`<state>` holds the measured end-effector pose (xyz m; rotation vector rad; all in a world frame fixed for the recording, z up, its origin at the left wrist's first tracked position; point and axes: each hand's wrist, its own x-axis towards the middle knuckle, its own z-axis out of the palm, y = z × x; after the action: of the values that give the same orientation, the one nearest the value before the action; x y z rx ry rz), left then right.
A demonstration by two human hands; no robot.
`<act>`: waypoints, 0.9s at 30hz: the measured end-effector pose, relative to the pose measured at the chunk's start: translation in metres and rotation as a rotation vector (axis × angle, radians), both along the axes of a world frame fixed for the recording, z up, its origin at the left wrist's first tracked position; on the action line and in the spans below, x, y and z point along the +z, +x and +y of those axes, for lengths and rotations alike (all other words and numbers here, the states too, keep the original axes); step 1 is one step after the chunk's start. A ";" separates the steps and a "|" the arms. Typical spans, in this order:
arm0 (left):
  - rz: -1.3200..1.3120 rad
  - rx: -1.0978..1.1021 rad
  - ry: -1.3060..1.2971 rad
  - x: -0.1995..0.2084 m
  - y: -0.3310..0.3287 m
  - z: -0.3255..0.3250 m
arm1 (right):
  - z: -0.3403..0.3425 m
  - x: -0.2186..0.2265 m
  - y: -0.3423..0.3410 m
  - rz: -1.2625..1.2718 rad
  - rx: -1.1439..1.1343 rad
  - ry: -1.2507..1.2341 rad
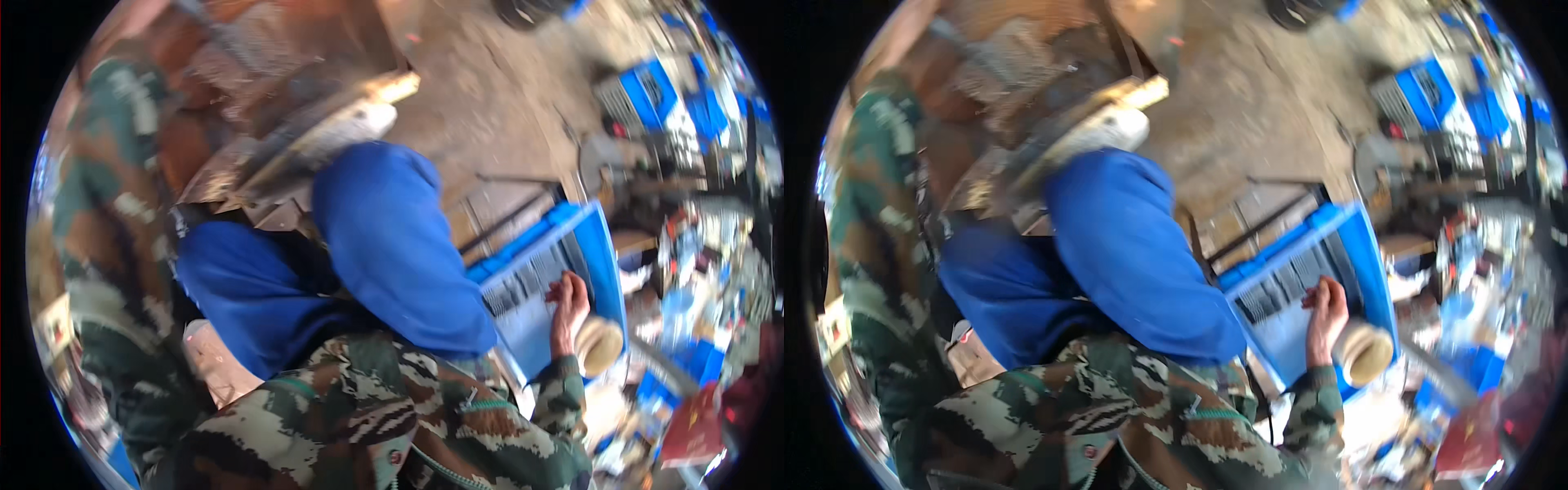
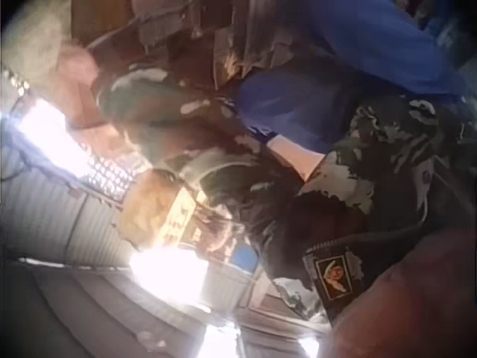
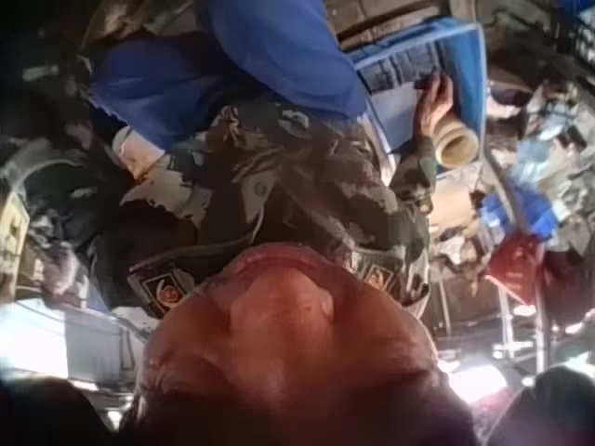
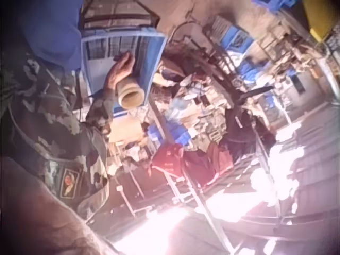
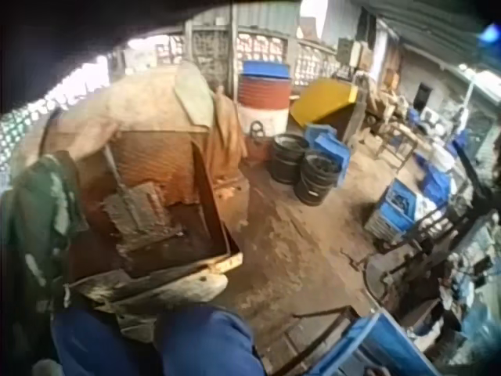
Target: Assembling small metal components at a workbench using manual tools.
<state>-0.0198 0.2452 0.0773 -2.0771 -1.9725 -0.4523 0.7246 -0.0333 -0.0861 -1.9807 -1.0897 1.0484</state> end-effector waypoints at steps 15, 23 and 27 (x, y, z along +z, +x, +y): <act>-0.203 0.167 0.150 0.013 0.007 -0.024 | 0.244 0.154 -0.477 0.189 1.052 0.617; -0.247 0.097 0.077 0.019 0.011 -0.029 | 0.263 0.106 -0.598 -0.146 0.979 0.830; -0.236 0.083 0.044 0.021 0.008 -0.027 | 0.268 0.099 -0.611 -0.038 0.927 0.986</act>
<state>-0.0118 0.2185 0.0988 -1.9849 -2.1459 -0.7468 0.1131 0.2348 0.0124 -0.6811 -2.0948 0.6173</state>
